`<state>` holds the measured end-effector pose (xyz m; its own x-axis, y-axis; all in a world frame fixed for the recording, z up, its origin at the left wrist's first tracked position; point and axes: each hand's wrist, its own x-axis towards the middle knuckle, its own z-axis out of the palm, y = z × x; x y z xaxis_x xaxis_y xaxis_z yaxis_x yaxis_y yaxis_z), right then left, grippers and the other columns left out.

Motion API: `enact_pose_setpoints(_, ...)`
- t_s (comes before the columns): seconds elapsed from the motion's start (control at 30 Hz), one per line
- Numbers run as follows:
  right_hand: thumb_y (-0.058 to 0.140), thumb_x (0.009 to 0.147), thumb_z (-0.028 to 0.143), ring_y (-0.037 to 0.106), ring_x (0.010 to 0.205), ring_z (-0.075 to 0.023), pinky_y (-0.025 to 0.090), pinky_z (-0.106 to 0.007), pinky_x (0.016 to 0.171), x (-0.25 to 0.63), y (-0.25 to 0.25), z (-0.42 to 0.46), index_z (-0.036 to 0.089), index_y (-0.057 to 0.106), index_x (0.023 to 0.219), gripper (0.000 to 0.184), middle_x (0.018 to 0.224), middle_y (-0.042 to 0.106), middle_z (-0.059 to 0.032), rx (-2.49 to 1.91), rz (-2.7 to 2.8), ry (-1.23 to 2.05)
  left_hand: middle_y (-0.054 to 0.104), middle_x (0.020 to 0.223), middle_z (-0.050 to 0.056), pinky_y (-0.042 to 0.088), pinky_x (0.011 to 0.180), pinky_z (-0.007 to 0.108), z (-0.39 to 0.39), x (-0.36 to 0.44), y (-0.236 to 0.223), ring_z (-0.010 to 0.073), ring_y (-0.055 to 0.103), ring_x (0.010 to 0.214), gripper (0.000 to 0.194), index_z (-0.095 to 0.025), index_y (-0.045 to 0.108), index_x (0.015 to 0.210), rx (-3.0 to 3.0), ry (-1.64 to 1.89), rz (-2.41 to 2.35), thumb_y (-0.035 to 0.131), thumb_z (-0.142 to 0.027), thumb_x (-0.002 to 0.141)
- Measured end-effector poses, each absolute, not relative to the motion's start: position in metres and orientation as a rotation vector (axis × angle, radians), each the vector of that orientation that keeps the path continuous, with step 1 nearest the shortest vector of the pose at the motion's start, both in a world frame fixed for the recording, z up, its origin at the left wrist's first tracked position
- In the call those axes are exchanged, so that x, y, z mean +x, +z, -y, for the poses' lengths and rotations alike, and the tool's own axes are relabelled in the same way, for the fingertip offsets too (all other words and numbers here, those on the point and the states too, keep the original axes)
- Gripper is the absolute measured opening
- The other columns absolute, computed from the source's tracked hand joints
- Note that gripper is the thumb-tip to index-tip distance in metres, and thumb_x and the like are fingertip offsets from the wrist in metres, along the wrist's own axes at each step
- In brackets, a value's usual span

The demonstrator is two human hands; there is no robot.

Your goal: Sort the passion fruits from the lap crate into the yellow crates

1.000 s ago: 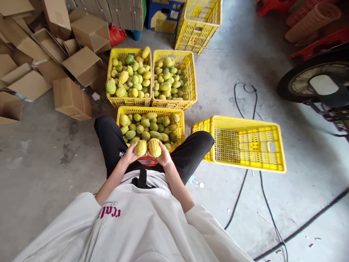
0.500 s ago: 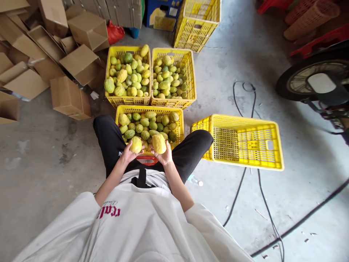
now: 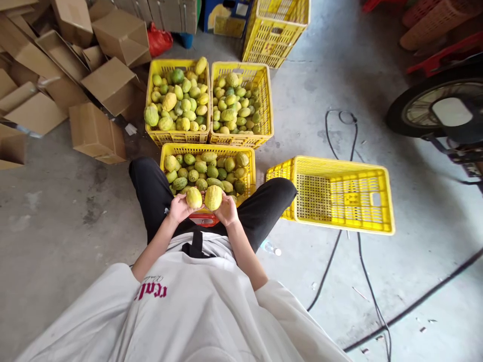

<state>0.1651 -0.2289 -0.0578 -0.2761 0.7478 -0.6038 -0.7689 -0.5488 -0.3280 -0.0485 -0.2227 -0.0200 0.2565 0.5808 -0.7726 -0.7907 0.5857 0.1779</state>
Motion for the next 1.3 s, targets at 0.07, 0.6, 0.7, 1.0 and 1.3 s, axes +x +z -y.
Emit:
enact_pose_setpoints(0.07,0.068,0.089,0.030,0.085,0.136,-0.0365,0.076,-0.062,0.111,0.167,-0.058,0.229,0.032,0.072,0.121,0.032,0.117,0.091,-0.0050,-0.914,-0.115,1.966,0.091,0.137,0.019,0.067,0.123,0.063,0.222,-0.048,-0.019,0.0371,0.088,0.133,0.064,-0.015,0.066,0.169,-0.261,0.947,-0.930,0.049,-0.022,0.108)
enact_pose_setpoints(0.6,0.088,0.084,0.035,0.085,0.139,-0.0385,0.076,-0.063,0.115,0.159,-0.052,0.239,0.030,0.071,0.123,0.043,0.133,0.091,-0.0089,-0.894,0.130,2.087,0.090,0.110,0.013,0.066,0.065,0.032,0.224,-0.048,-0.033,0.0239,0.082,0.077,0.055,-0.015,0.068,0.169,-0.166,0.788,-1.040,0.058,-0.035,0.118)
enact_pose_setpoints(0.7,0.080,0.081,0.039,0.083,0.143,-0.0414,0.073,-0.068,0.118,0.164,-0.050,0.235,0.029,0.071,0.123,0.044,0.126,0.091,-0.0105,-0.891,0.065,2.101,0.091,0.108,0.015,0.073,0.075,0.039,0.224,-0.050,-0.027,0.0285,0.087,0.085,0.058,-0.013,0.069,0.168,-0.203,0.834,-1.007,0.048,-0.041,0.120)
enact_pose_setpoints(1.0,0.084,0.083,0.042,0.083,0.139,-0.0392,0.080,-0.054,0.100,0.165,-0.052,0.230,0.030,0.074,0.119,0.039,0.119,0.090,-0.0111,-0.962,-0.059,1.950,0.090,0.109,0.013,0.076,0.090,0.038,0.223,-0.044,-0.014,0.0290,0.092,0.104,0.044,-0.017,0.077,0.149,-0.225,0.986,-1.007,0.046,-0.036,0.124)
enact_pose_setpoints(1.3,0.097,0.087,0.037,0.089,0.106,-0.0291,0.081,-0.038,0.076,0.162,-0.061,0.234,0.030,0.072,0.123,0.044,0.116,0.088,-0.0046,-1.069,0.011,2.032,0.087,0.103,0.011,0.072,0.085,0.036,0.223,-0.044,-0.036,0.0241,0.082,0.084,0.044,-0.017,0.078,0.157,-0.159,0.833,-1.154,0.061,-0.036,0.121)
